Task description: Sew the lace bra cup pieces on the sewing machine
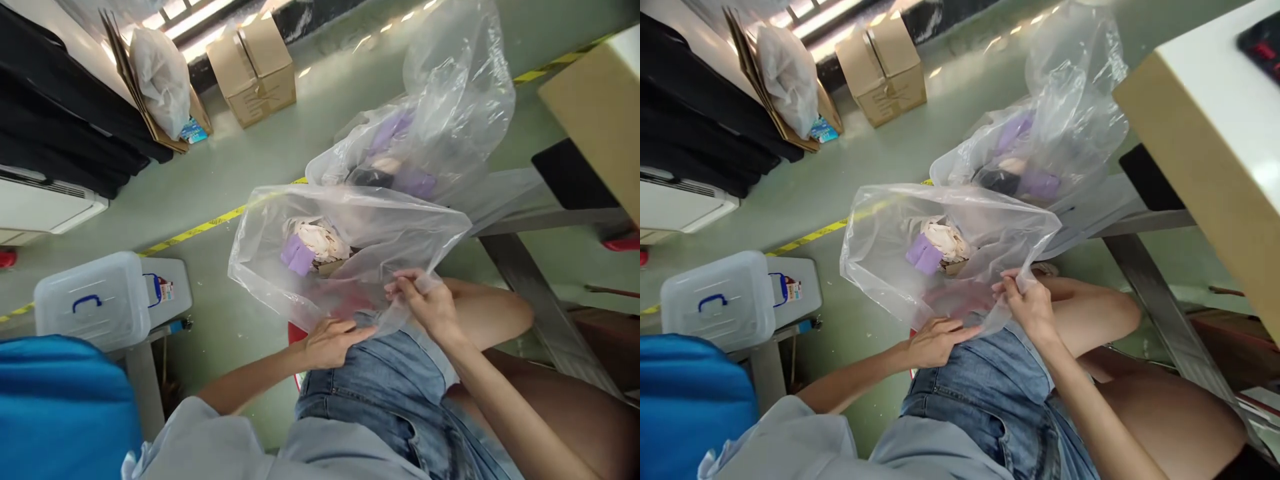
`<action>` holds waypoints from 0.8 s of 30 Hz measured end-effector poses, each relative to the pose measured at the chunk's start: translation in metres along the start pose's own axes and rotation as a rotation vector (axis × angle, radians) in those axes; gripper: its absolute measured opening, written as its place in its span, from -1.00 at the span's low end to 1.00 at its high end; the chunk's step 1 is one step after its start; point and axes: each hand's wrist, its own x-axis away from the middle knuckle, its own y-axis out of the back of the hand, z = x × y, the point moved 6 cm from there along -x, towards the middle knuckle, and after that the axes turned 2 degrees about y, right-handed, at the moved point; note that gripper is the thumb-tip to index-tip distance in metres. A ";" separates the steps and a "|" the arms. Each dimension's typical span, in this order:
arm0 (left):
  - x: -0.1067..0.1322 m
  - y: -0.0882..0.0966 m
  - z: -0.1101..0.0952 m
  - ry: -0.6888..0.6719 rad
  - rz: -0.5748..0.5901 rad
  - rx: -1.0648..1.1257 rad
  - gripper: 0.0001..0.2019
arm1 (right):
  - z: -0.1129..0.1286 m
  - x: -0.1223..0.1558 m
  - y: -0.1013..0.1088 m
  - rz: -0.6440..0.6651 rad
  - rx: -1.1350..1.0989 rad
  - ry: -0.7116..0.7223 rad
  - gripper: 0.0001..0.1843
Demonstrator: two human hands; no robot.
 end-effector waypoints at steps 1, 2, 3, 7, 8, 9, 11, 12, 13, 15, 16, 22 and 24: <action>0.001 0.002 -0.003 -0.015 0.010 0.002 -0.34 | -0.001 0.002 0.003 0.004 0.011 -0.008 -0.68; 0.002 0.003 -0.005 -0.028 0.017 0.002 -0.35 | 0.000 0.003 0.006 0.008 0.014 -0.016 -0.69; 0.004 0.005 -0.007 -0.039 0.019 0.002 -0.37 | 0.001 0.005 0.007 0.013 0.017 -0.021 -0.70; 0.011 0.012 -0.010 -0.052 0.007 0.000 -0.47 | 0.012 0.009 0.004 0.036 0.033 -0.011 -0.70; 0.013 0.013 -0.010 -0.055 0.007 -0.003 -0.49 | 0.015 0.011 0.003 0.040 0.042 -0.003 -0.69; 0.014 0.014 -0.011 -0.058 0.007 -0.006 -0.50 | 0.019 0.012 0.003 0.041 0.052 0.007 -0.68; 0.016 0.016 -0.012 -0.065 0.017 -0.016 -0.50 | 0.025 0.016 0.004 0.036 0.080 0.027 -0.67; 0.016 0.016 -0.012 -0.068 0.025 -0.023 -0.50 | 0.027 0.017 0.005 0.032 0.095 0.036 -0.67; 0.015 0.016 -0.013 -0.069 0.035 -0.030 -0.49 | 0.028 0.018 0.007 0.030 0.109 0.046 -0.67; 0.013 0.015 -0.013 -0.069 0.058 -0.046 -0.47 | 0.029 0.019 0.009 0.027 0.135 0.063 -0.67; 0.012 0.015 -0.014 -0.068 0.067 -0.054 -0.47 | 0.029 0.019 0.010 0.027 0.146 0.071 -0.67; 0.019 0.054 -0.034 -0.133 -0.012 -0.080 -0.53 | 0.041 0.026 0.024 0.018 0.203 0.124 -0.69; 0.029 0.086 -0.050 -0.196 -0.134 -0.001 -0.55 | 0.056 0.034 0.031 0.029 0.247 0.170 -0.75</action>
